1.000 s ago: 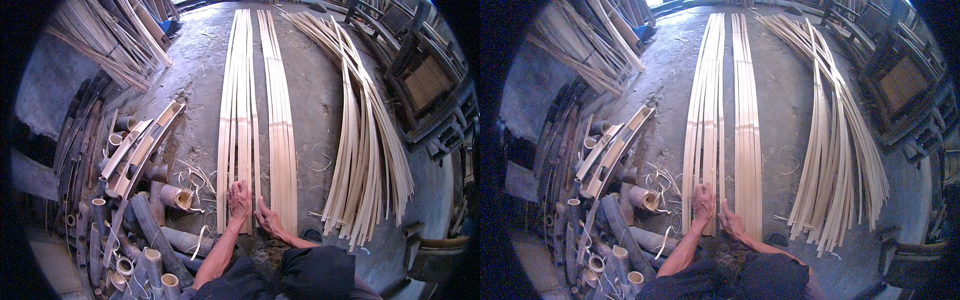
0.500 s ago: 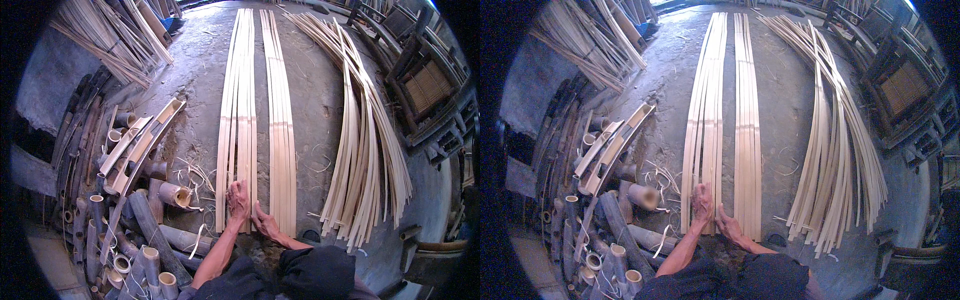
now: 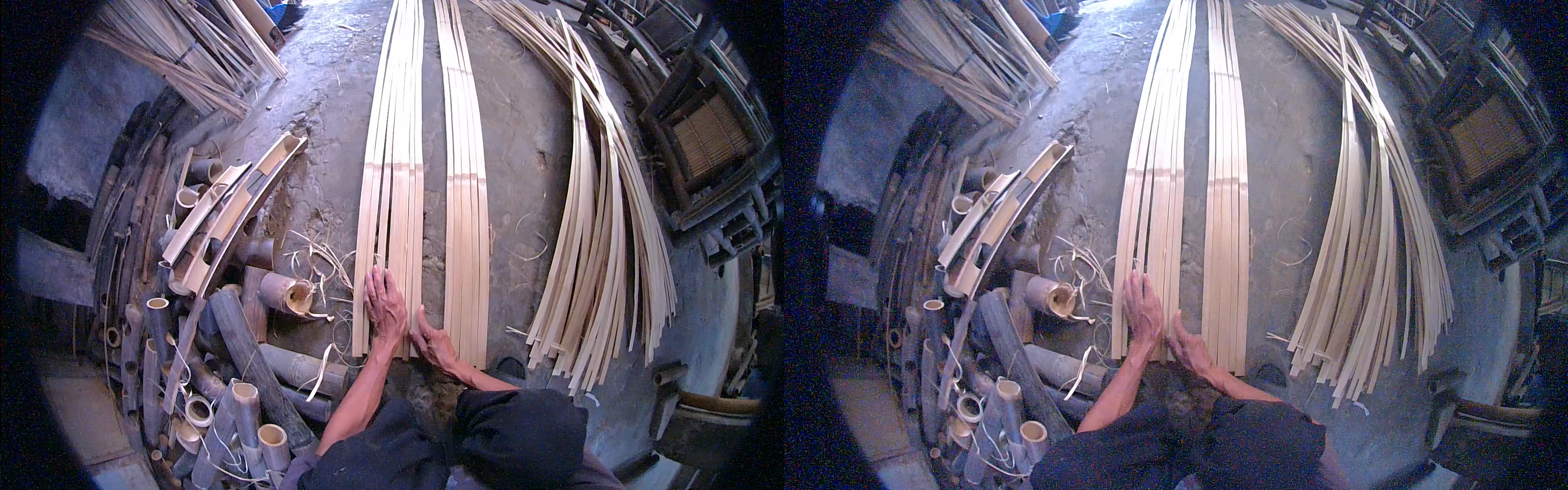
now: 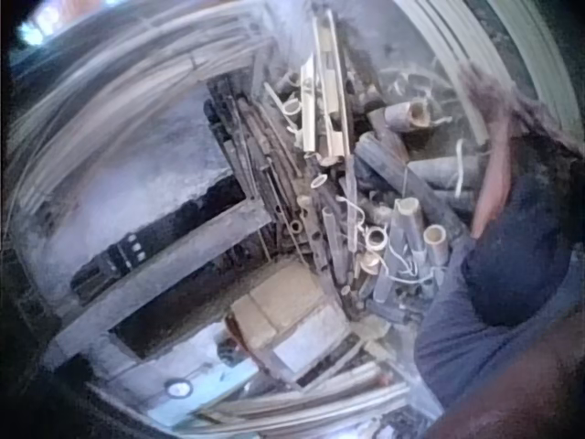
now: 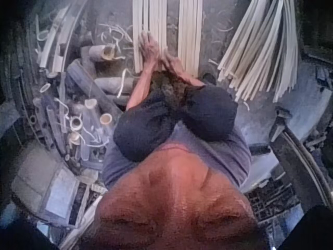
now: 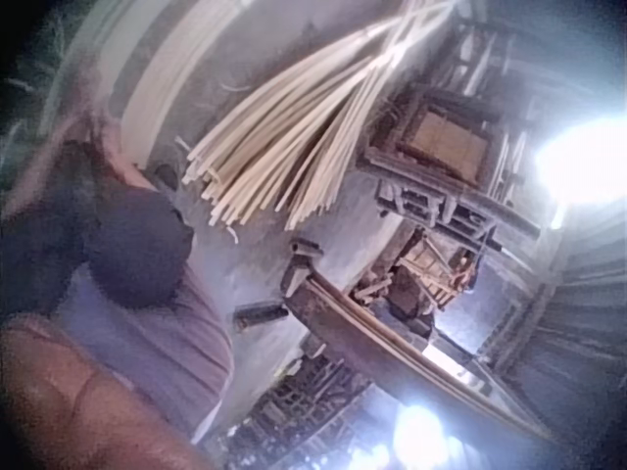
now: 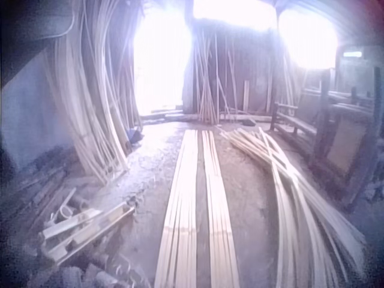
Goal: The person sits on the floor and arranges long, thin bamboo strips into neat parallel rows. They repeatedly pick up strips from a pile, align them, and place them down, gradually building a larger organized stack.
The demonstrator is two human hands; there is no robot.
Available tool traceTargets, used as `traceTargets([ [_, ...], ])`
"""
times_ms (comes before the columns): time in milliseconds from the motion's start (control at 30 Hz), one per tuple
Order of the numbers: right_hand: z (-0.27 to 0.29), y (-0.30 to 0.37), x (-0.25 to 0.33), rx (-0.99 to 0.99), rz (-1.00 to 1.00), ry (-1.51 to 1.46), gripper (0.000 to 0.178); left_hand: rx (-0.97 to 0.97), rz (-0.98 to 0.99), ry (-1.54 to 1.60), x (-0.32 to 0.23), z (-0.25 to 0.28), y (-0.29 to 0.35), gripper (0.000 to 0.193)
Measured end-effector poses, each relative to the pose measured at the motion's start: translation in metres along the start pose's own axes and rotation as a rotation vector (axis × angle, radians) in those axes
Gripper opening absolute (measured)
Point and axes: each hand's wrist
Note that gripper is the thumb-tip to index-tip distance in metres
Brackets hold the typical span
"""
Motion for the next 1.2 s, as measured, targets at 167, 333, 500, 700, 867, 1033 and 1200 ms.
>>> traceTargets([
  [167, 0.01, -0.001, 0.012, 0.002, -0.026, 0.006, 0.067, -0.005, 0.008, 0.034, -0.001, 0.001, 0.0, 0.052],
  [333, 0.02, -0.004, 0.026, 0.11, -0.086, -0.006, 0.066, -0.015, 0.03, 0.072, -0.004, 0.001, -0.002, 0.051],
  [500, 0.004, -0.001, 0.008, -0.014, 0.041, 0.011, 0.069, -0.029, 0.006, 0.083, 0.001, 0.0, -0.001, 0.046],
  [700, 0.005, 0.001, 0.011, -0.013, 0.066, 0.125, 0.07, -0.092, -0.009, 0.232, 0.013, 0.011, 0.002, 0.044],
  [867, 0.01, 0.005, 0.007, -0.028, -0.022, -0.02, 0.069, -0.184, 0.2, 0.202, 0.017, 0.038, -0.017, 0.057],
  [1033, 0.015, 0.004, 0.015, -0.022, -0.086, 0.106, 0.065, -0.122, 0.224, 0.195, 0.051, 0.01, -0.031, 0.069],
  [1200, 0.003, 0.006, -0.017, 0.028, -0.078, 0.011, 0.064, -0.005, 0.272, 0.423, 0.038, 0.025, -0.036, 0.069],
])
Point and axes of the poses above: each hand's wrist, its own y-axis away from the middle knuckle, its own z-axis out of the back of the hand, x = y × z, and after that the axes turned 2 degrees about -x, right-handed
